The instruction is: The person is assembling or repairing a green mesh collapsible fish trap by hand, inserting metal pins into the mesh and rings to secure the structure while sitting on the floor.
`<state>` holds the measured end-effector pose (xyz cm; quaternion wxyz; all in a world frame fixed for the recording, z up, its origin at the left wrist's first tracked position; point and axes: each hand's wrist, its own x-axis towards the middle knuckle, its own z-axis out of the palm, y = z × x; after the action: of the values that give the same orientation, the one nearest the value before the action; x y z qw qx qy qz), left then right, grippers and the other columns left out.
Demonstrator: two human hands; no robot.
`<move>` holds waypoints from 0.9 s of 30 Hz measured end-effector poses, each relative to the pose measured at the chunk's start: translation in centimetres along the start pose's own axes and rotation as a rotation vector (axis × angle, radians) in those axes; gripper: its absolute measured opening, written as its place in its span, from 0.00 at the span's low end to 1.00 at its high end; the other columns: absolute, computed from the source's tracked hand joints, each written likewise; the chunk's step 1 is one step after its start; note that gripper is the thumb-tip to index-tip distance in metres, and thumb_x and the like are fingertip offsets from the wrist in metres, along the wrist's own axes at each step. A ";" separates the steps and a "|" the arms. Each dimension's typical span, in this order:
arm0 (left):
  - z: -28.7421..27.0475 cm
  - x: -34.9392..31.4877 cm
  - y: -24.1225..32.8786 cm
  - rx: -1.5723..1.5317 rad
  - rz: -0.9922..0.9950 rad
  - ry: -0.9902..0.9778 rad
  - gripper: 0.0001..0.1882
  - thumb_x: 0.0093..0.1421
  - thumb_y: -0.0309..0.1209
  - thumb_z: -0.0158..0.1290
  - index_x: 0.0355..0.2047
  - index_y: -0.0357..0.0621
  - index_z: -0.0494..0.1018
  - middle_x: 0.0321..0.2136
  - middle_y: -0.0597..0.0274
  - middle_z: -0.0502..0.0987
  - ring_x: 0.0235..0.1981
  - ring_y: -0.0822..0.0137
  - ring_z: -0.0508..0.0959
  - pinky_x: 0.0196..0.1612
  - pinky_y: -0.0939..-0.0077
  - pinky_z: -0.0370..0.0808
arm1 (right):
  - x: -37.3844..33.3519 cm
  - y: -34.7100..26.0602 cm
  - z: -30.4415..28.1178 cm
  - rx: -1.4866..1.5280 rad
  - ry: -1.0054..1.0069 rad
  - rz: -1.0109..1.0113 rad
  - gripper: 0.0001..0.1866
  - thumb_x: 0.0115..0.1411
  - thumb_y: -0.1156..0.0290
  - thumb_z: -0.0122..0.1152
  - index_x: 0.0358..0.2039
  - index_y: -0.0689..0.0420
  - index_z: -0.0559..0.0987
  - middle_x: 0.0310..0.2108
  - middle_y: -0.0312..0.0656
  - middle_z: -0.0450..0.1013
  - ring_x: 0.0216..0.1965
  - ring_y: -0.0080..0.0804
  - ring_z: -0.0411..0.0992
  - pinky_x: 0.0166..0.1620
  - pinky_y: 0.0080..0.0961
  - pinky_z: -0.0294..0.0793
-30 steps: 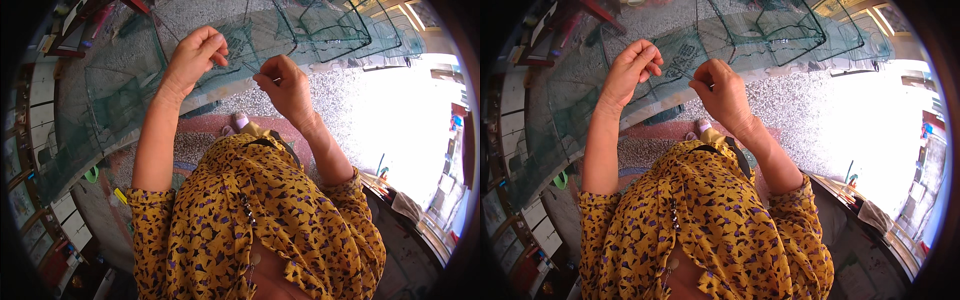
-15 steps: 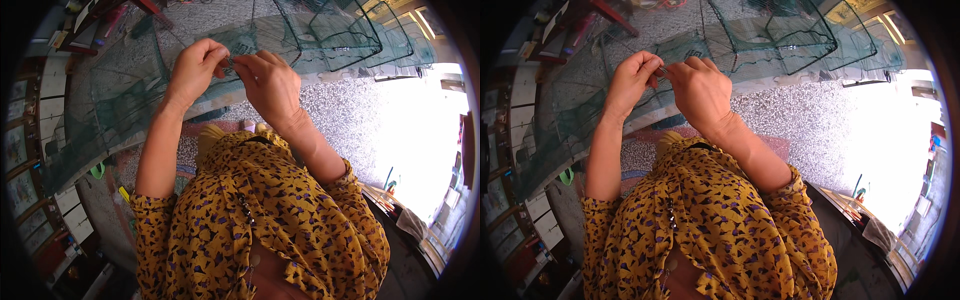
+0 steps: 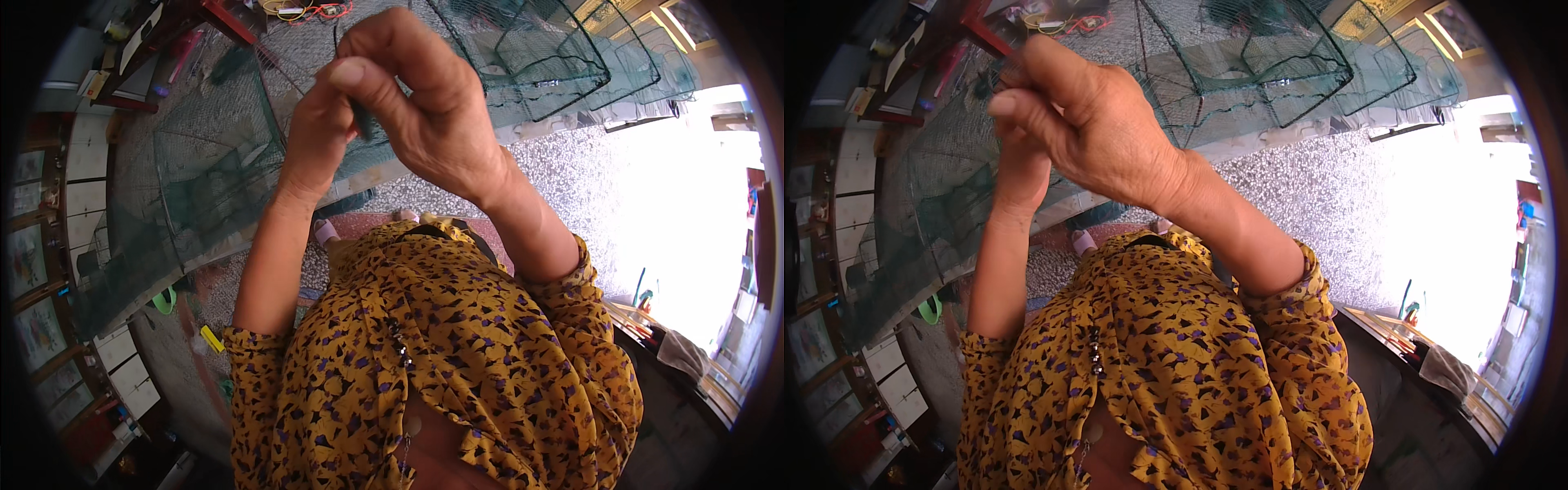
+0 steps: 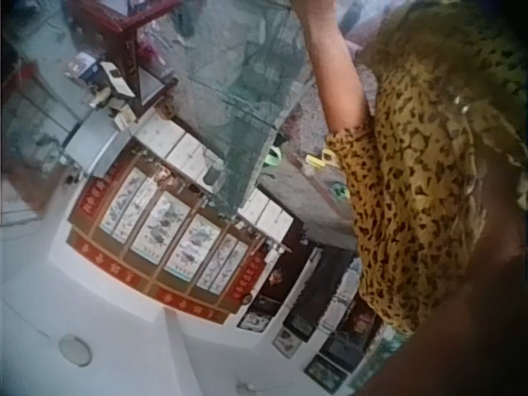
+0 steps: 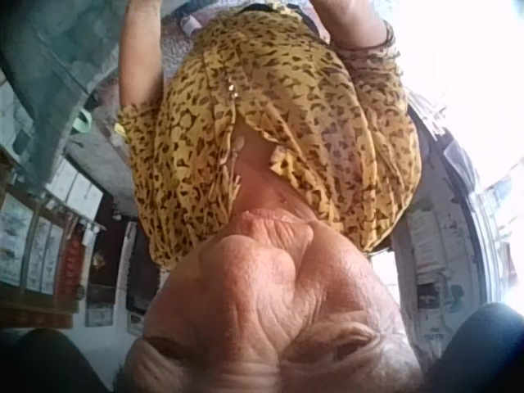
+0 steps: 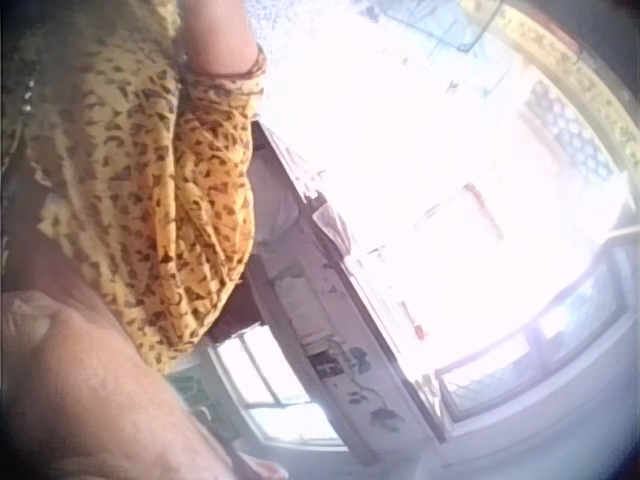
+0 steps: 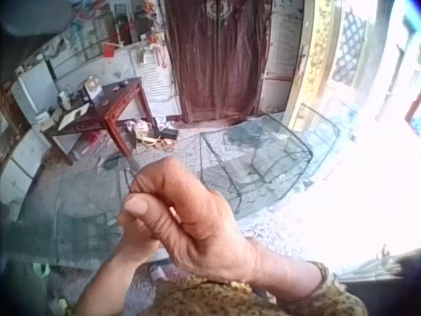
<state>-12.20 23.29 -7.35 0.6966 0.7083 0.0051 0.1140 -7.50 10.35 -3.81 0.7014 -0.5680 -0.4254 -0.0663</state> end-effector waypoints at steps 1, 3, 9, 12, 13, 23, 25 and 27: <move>0.1 -0.2 0.3 0.121 0.079 -0.074 0.06 0.64 0.26 0.45 0.35 0.42 0.72 0.23 0.69 0.72 0.23 0.78 0.68 0.27 0.83 0.65 | 0.4 -1.8 0.3 0.165 0.053 -0.022 0.10 0.59 0.68 0.61 0.38 0.56 0.73 0.26 0.37 0.73 0.24 0.36 0.74 0.28 0.26 0.73; 0.3 -0.8 0.9 0.336 0.199 -0.198 0.07 0.63 0.25 0.44 0.35 0.41 0.73 0.23 0.67 0.72 0.25 0.74 0.69 0.29 0.80 0.68 | 1.3 -3.4 -0.6 0.045 0.068 -0.189 0.09 0.59 0.68 0.62 0.37 0.56 0.73 0.26 0.35 0.73 0.22 0.30 0.71 0.25 0.22 0.70; 0.4 -2.1 2.4 0.559 0.250 -0.374 0.06 0.61 0.27 0.52 0.36 0.41 0.76 0.27 0.67 0.73 0.30 0.75 0.71 0.35 0.78 0.70 | 0.6 -1.5 -5.4 -0.733 -0.111 -0.264 0.07 0.51 0.74 0.66 0.31 0.58 0.77 0.30 0.38 0.70 0.29 0.31 0.69 0.31 0.26 0.69; -0.1 -3.0 3.1 0.370 0.125 -0.286 0.06 0.62 0.27 0.51 0.36 0.41 0.76 0.29 0.67 0.72 0.34 0.74 0.72 0.38 0.78 0.70 | -2.5 1.6 -4.9 -0.503 -0.236 0.147 0.09 0.55 0.66 0.64 0.31 0.58 0.78 0.31 0.40 0.70 0.31 0.33 0.71 0.33 0.26 0.70; -0.4 -3.1 3.0 0.356 0.153 -0.266 0.05 0.62 0.27 0.51 0.35 0.41 0.76 0.29 0.67 0.73 0.35 0.72 0.72 0.39 0.77 0.70 | -3.0 2.3 -4.7 -0.426 -0.275 0.243 0.10 0.57 0.65 0.63 0.31 0.59 0.78 0.32 0.40 0.70 0.31 0.31 0.71 0.34 0.26 0.70; -2.1 -5.1 -0.1 0.265 0.243 -0.112 0.06 0.66 0.26 0.44 0.36 0.37 0.71 0.36 0.63 0.72 0.37 0.74 0.72 0.43 0.80 0.68 | -3.5 2.0 -3.6 -0.067 -0.440 0.393 0.14 0.66 0.63 0.52 0.31 0.62 0.76 0.30 0.37 0.71 0.32 0.22 0.69 0.36 0.22 0.69; -1.3 -5.8 -0.8 0.152 0.230 -0.031 0.06 0.66 0.25 0.45 0.36 0.37 0.71 0.40 0.61 0.71 0.38 0.74 0.73 0.42 0.79 0.69 | -3.3 1.8 -3.6 -0.077 -0.513 0.438 0.16 0.66 0.61 0.52 0.30 0.61 0.76 0.28 0.36 0.71 0.30 0.21 0.69 0.33 0.21 0.68; -1.6 -6.5 -0.8 0.316 0.248 -0.024 0.07 0.64 0.24 0.47 0.42 0.37 0.71 0.47 0.59 0.69 0.38 0.73 0.74 0.42 0.79 0.72 | -3.0 0.9 -3.7 -0.006 -0.546 0.602 0.19 0.65 0.57 0.52 0.26 0.59 0.75 0.19 0.33 0.68 0.24 0.20 0.67 0.28 0.20 0.65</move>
<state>-18.63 23.81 -9.18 0.5575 0.8053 -0.0727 0.1880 -6.91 6.32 -6.51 0.5491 -0.6659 -0.4105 0.2943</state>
